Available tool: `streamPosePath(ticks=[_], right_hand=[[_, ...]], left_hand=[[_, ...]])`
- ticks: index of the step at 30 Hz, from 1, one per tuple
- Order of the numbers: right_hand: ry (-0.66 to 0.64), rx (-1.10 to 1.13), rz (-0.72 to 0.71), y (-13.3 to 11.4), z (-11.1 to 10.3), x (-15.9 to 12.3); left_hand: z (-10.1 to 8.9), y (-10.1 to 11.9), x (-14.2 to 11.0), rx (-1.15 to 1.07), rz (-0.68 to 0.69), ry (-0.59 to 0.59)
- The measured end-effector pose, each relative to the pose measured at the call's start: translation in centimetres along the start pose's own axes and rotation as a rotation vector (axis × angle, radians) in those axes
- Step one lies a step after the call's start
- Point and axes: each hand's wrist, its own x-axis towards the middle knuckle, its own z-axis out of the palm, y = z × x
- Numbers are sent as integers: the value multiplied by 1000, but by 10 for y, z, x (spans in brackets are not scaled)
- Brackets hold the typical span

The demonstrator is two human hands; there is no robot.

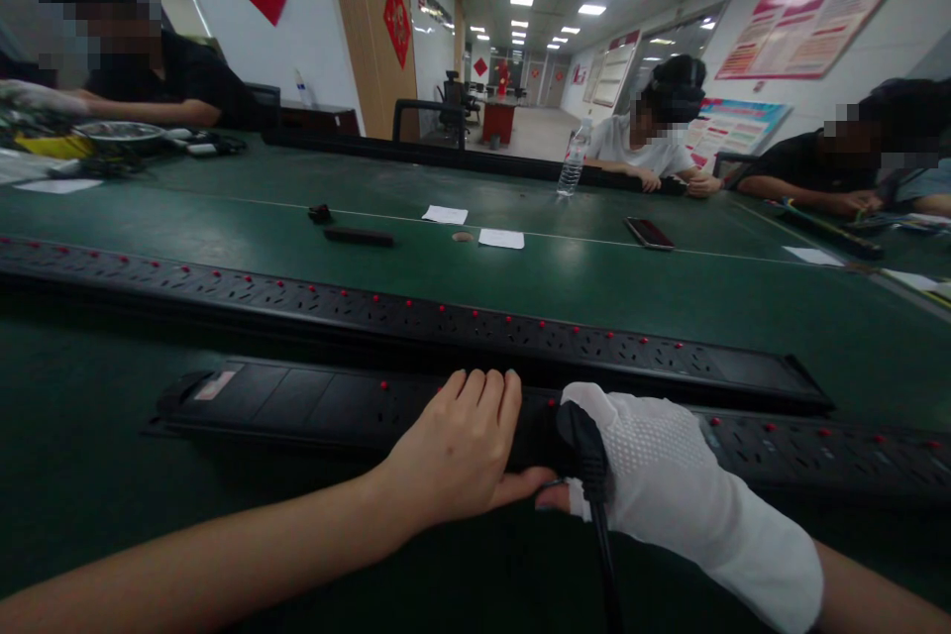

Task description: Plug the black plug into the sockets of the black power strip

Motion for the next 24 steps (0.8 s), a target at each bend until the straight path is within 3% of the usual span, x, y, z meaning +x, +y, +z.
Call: streamPosePath(ticks=[24], right_hand=[[-55,157,-87,7,-1,1]], left_hand=[[2,0,0,-39,-21,47]])
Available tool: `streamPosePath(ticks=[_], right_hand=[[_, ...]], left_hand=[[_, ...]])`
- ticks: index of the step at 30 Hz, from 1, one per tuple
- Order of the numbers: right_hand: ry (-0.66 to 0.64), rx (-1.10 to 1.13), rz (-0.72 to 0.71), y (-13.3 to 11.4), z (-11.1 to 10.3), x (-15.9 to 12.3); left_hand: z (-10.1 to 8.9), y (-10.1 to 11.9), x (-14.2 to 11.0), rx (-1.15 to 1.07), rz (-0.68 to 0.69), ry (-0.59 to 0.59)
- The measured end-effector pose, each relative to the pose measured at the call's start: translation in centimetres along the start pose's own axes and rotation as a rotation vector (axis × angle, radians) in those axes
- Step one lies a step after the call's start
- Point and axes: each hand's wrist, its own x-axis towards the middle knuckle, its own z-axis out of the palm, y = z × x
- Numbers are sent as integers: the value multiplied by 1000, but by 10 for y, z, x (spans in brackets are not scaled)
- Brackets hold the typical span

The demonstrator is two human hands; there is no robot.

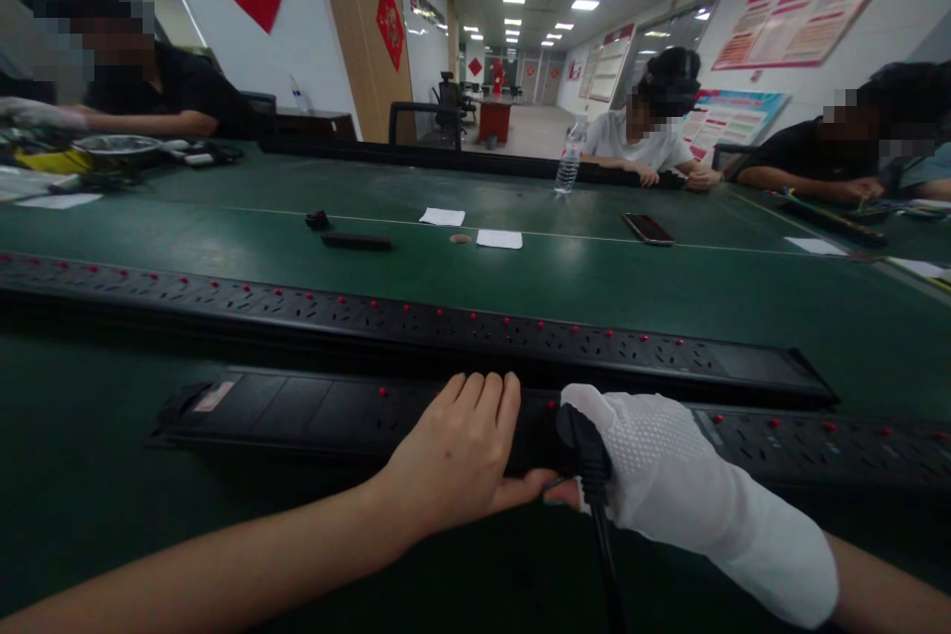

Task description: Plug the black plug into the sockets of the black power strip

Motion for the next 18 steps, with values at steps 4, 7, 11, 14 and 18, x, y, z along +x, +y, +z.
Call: streamPosePath(ticks=[4,7,11,14,18], right_hand=[[-2,6,4,-1,-2,0],[4,9,1,-1,-3,0],[32,5,-14,-1,-3,-1],[19,11,-13,-1,-3,-1],[8,1,-4,-1,-4,0]], left_hand=[[0,-1,1,-1,6,-5],[-1,0,1,-1,-1,-6],[-2,0,1,-9,-6,2],[-2,0,1,-7,1,9],[-1,0,0,-1,8,-3]])
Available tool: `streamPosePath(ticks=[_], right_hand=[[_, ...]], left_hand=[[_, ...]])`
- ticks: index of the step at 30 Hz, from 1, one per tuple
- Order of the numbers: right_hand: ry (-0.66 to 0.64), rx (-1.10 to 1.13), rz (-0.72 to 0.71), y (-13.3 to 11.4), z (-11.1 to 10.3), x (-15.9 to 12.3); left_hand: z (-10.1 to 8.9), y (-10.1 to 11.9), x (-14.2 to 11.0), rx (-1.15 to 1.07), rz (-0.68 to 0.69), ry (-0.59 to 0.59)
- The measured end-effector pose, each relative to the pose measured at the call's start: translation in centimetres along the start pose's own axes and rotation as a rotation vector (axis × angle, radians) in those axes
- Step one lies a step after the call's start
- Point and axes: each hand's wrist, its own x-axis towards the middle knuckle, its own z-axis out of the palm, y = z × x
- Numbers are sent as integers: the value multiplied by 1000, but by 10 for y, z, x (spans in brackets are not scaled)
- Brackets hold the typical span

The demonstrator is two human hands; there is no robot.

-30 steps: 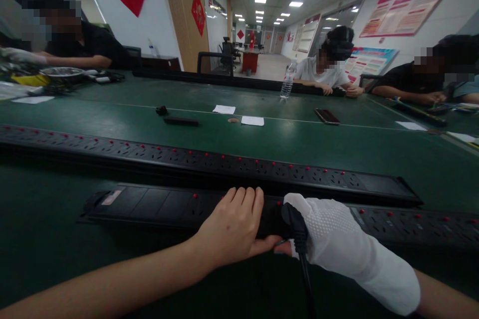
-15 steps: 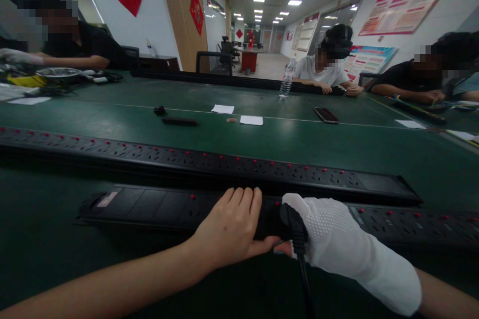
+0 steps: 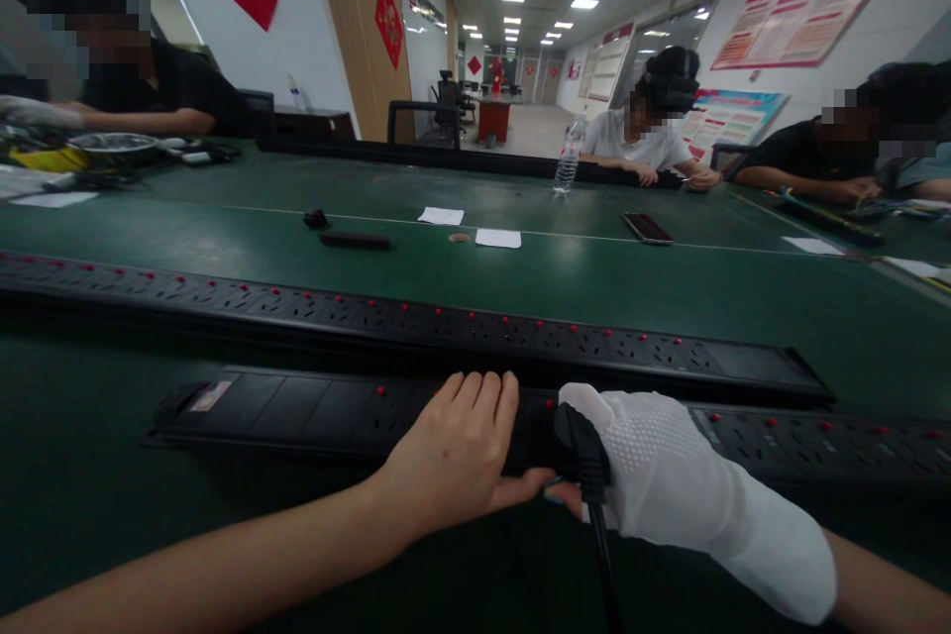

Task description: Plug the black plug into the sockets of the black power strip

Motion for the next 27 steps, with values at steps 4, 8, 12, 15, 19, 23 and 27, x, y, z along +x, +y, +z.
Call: streamPosePath(ticks=[4,8,12,15,19,23,27], right_hand=[[-1,-4,-25,2,0,-1],[-24,-7,-47,5,1,-1],[-32,-9,-64,9,3,-2],[-15,-34,-84,10,4,-2],[-3,-45,-101,11,4,-3],[34,-50,-120,13,4,-3],[19,-38,-132,13,3,-4]], left_hand=[[0,0,0,7,-8,-17],[1,1,0,6,-9,-13],[2,1,0,7,-2,3],[1,0,0,5,-1,4],[1,0,0,1,-3,4],[2,0,0,10,6,20],[2,0,0,22,6,7]])
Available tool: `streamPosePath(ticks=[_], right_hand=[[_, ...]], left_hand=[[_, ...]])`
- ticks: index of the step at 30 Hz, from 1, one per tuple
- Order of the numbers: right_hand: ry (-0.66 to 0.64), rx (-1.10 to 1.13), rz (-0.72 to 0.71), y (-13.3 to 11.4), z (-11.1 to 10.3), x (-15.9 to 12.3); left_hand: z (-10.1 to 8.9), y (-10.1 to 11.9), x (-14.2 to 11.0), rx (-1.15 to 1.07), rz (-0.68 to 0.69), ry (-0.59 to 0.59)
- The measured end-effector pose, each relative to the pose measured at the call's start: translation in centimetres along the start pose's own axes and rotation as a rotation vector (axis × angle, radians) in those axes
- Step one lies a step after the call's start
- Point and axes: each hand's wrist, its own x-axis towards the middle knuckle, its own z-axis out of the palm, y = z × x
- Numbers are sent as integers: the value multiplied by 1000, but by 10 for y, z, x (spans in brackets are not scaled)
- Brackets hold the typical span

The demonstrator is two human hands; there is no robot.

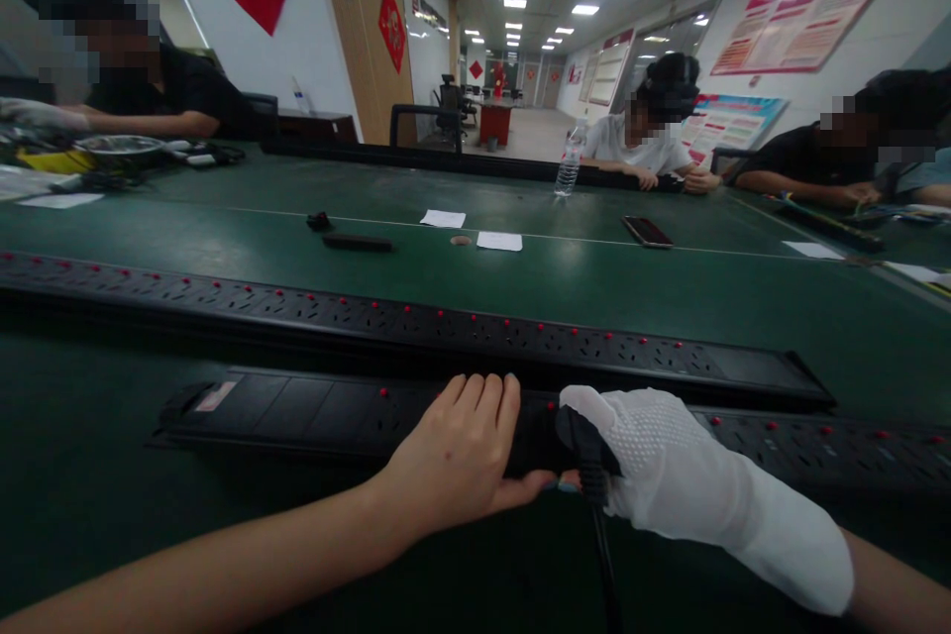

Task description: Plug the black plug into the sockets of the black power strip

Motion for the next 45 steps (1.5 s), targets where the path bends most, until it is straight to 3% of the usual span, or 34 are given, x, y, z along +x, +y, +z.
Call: streamPosePath(ticks=[23,32,45], right_hand=[[-69,104,37,-4,-12,3],[-52,-41,285,-24,-2,7],[-3,31,167,-13,1,6]], left_hand=[[-2,-1,0,10,16,-29],[-2,-1,0,22,19,-40],[-1,1,0,-10,0,-24]])
